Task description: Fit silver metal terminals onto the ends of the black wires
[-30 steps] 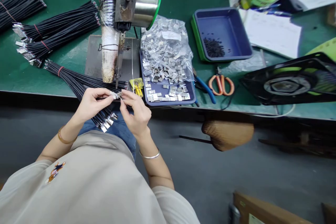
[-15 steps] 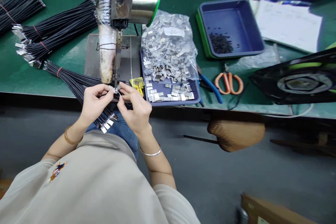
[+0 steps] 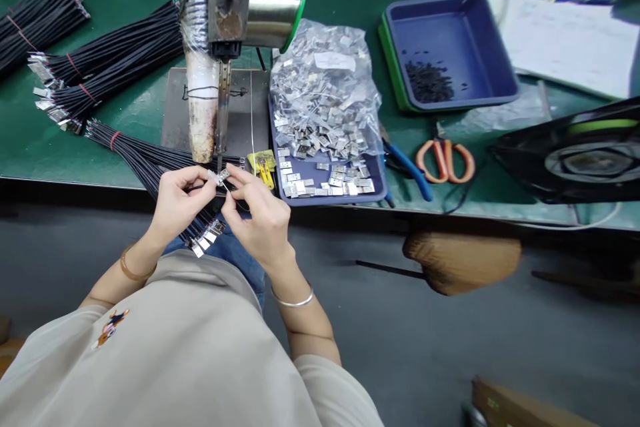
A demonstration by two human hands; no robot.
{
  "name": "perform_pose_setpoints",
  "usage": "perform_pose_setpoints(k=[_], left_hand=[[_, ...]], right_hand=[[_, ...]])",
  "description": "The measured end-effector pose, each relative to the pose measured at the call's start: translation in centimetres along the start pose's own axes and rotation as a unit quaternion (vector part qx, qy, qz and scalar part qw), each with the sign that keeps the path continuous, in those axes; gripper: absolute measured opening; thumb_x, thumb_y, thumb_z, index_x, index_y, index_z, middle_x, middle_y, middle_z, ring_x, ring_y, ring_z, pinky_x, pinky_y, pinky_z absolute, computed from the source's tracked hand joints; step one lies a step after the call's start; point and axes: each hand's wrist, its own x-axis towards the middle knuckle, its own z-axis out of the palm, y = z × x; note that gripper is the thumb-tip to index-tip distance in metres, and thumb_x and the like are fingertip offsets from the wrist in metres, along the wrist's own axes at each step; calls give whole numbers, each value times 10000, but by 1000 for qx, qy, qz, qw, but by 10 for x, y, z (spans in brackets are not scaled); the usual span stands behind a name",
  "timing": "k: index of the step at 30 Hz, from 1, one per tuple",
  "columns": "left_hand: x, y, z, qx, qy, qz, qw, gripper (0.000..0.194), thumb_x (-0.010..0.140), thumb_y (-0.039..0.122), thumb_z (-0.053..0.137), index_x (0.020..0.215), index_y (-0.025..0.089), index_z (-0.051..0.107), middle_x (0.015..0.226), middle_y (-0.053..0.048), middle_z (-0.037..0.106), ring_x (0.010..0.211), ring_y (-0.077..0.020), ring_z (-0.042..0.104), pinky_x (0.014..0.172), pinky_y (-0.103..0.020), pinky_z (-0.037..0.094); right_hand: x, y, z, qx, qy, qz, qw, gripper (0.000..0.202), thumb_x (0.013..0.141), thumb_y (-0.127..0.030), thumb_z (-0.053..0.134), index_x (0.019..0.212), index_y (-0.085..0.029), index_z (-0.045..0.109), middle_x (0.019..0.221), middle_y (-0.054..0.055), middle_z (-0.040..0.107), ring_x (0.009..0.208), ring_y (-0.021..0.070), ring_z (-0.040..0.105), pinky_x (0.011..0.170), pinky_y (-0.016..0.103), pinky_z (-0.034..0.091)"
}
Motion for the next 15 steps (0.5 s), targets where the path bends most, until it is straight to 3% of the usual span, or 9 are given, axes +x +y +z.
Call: perform_pose_setpoints(k=[7, 11, 13, 15], left_hand=[[-3, -4, 2, 36, 0, 24, 999, 185, 799, 242, 577, 659, 135, 635, 544, 63, 362, 531, -63, 286, 516, -207, 262], [-6, -7, -6, 60, -48, 78, 994, 164, 814, 200, 586, 719, 136, 704, 565, 38, 535, 505, -64, 374, 510, -206, 310], [-8, -10, -14, 62, -83, 123, 987, 160, 829, 197, 611, 738, 141, 729, 619, 2, 628, 529, -80, 464, 540, -213, 372], [-8, -13, -22, 48, -97, 153, 982, 152, 846, 215, 643, 750, 149, 740, 681, -32, 681, 609, -110, 563, 617, -229, 451]], right_hand=[[-1, 1, -3, -9, 1, 10, 1000, 162, 882, -89, 611, 820, -228, 555, 1107, 88, 786, 876, 191, 793, 782, 301, 679], [-5, 4, -8, 12, 8, 66, 998, 59, 925, -187, 623, 882, -224, 606, 969, 39, 804, 749, 164, 785, 672, 258, 661], [-8, 5, -13, 9, 52, 96, 994, 63, 951, -264, 609, 901, -226, 619, 783, -7, 771, 540, 135, 718, 490, 232, 595], [-9, 5, -20, -30, 170, 80, 982, 153, 948, -362, 615, 857, -239, 615, 598, -46, 655, 395, 119, 602, 356, 236, 472]])
